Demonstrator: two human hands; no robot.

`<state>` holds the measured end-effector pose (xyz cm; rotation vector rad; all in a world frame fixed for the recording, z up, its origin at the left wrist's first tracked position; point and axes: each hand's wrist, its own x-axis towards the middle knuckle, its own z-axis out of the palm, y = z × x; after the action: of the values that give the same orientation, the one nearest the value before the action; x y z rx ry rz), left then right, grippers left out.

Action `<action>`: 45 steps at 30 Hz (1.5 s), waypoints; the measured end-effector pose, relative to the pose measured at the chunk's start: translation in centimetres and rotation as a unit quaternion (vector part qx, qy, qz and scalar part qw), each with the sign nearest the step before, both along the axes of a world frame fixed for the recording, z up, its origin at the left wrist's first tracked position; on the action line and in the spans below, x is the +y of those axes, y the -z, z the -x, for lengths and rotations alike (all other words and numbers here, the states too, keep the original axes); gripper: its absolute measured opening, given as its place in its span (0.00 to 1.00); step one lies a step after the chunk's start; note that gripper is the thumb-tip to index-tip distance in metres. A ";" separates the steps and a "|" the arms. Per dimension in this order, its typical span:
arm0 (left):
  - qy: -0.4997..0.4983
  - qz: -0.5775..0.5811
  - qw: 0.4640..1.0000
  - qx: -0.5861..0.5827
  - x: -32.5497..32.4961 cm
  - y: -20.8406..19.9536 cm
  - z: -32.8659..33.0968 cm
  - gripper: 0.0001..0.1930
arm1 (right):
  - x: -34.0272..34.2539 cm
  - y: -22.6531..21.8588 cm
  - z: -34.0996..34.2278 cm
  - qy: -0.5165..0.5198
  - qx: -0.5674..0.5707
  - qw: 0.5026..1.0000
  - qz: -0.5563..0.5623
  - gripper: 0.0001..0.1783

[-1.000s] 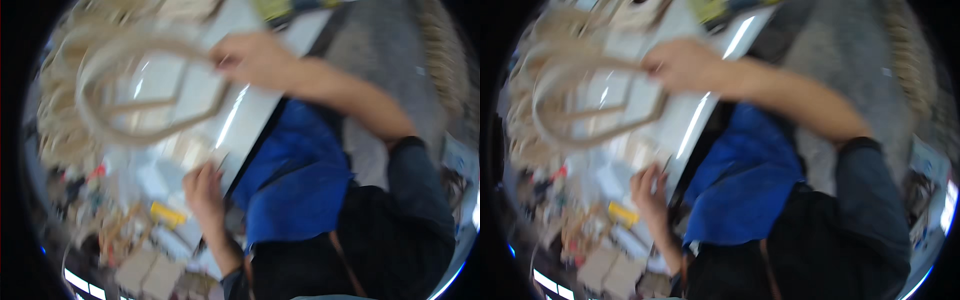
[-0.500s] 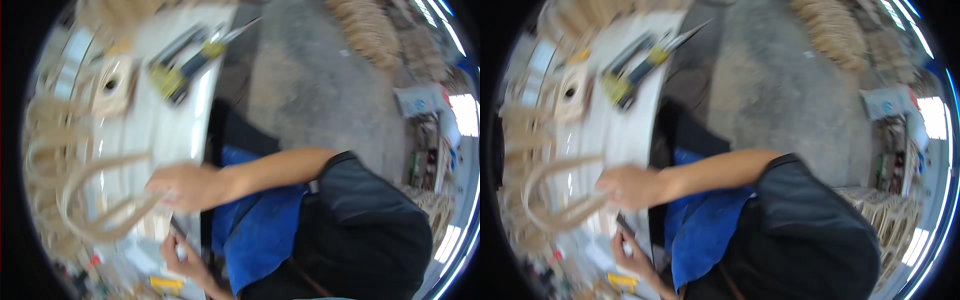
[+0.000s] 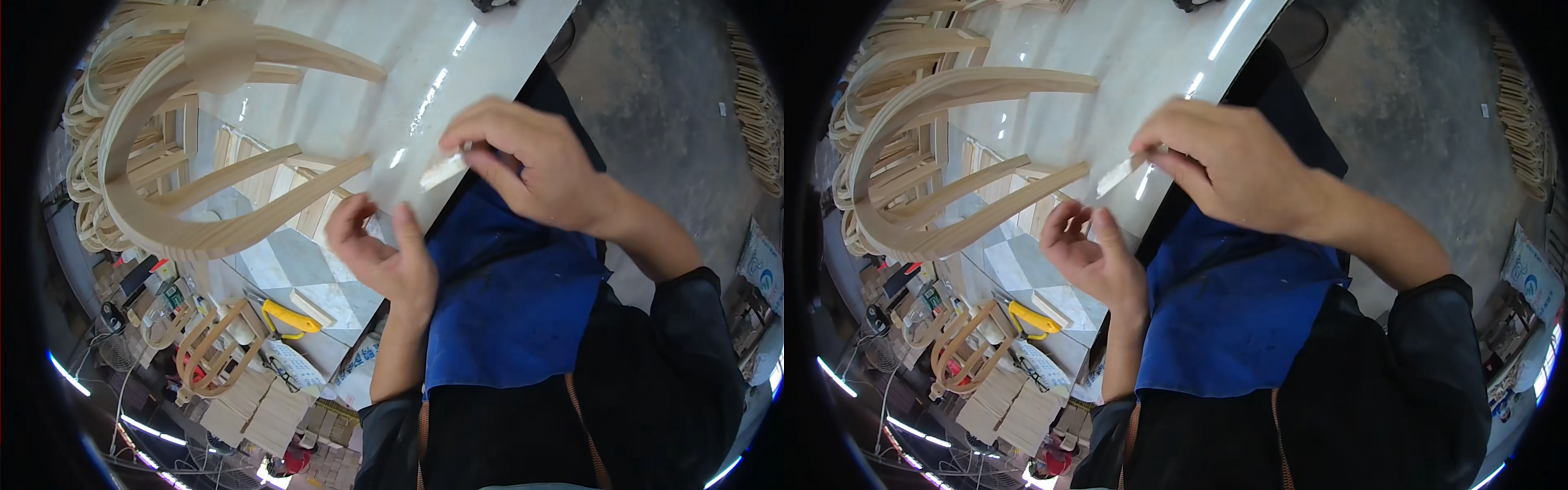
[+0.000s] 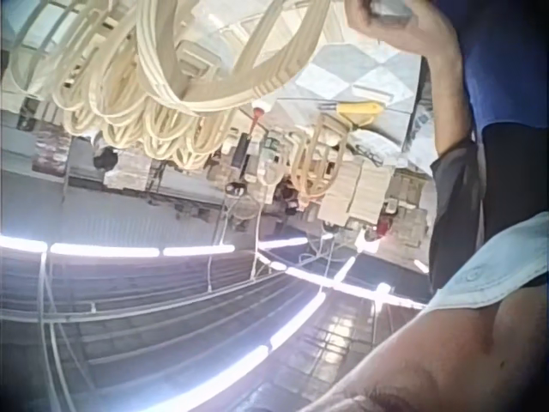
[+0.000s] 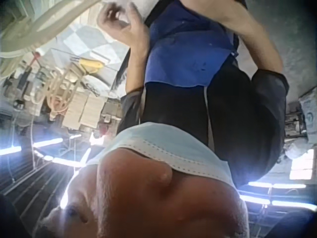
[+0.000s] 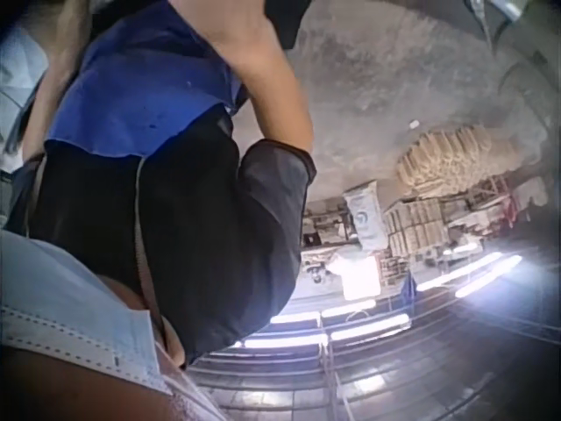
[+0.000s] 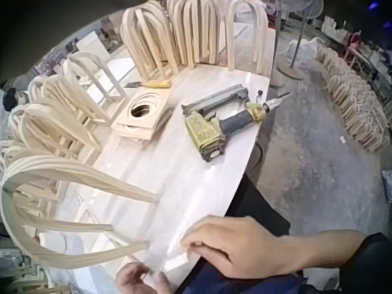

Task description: The recorder is assembling wooden frame components by applying wood glue and using a pneumatic nail gun to join them.

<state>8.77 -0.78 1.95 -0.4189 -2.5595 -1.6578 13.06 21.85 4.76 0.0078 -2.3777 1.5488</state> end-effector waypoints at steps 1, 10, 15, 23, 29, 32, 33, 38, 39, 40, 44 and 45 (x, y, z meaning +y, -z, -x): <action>0.005 0.003 1.000 -0.002 0.0 0.0 0.6 0.29 | 0.8 -0.2 0.9 0.005 -0.002 1.000 0.003 0.12; 0.092 0.308 0.936 0.142 -0.5 -2.9 7.6 0.22 | 1.7 1.6 7.1 -0.043 0.061 0.890 -0.449 0.10; 0.175 0.304 0.924 0.154 -0.3 -2.0 8.7 0.18 | 1.3 4.1 9.0 -0.022 0.178 0.891 -0.418 0.09; 0.227 0.202 0.946 0.116 0.9 -1.1 9.1 0.25 | 4.2 1.3 10.1 -0.194 0.105 0.925 -0.308 0.09; 0.191 0.147 0.969 0.048 1.4 -0.2 8.8 0.20 | 3.7 0.4 10.0 -0.166 0.083 0.927 -0.326 0.05; 0.210 0.148 0.963 0.077 1.3 -0.1 9.1 0.20 | 3.6 0.3 10.2 -0.183 0.083 0.923 -0.330 0.06; 0.217 0.148 0.961 0.087 1.3 0.0 9.2 0.20 | 3.5 0.4 10.3 -0.188 0.083 0.921 -0.331 0.06; 0.237 0.144 0.953 0.124 1.5 0.3 9.5 0.19 | 3.0 3.1 11.1 -0.167 0.124 0.907 -0.367 0.06; 0.236 0.145 0.953 0.122 1.4 0.4 9.5 0.19 | 3.0 2.8 11.1 -0.168 0.123 0.907 -0.365 0.06; 0.229 0.135 0.958 0.111 1.3 0.6 9.4 0.18 | 3.2 2.5 11.0 -0.176 0.117 0.915 -0.343 0.06; 0.209 0.104 0.969 0.078 1.3 0.8 9.1 0.18 | 3.8 1.1 10.5 -0.197 0.098 0.935 -0.276 0.06; 0.210 0.101 0.970 0.075 1.3 0.7 9.1 0.18 | 3.8 1.2 10.5 -0.195 0.097 0.935 -0.282 0.06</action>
<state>-0.30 0.56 1.22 -1.1236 -2.6623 -1.3932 2.54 25.63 3.56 0.7579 -2.6678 0.8795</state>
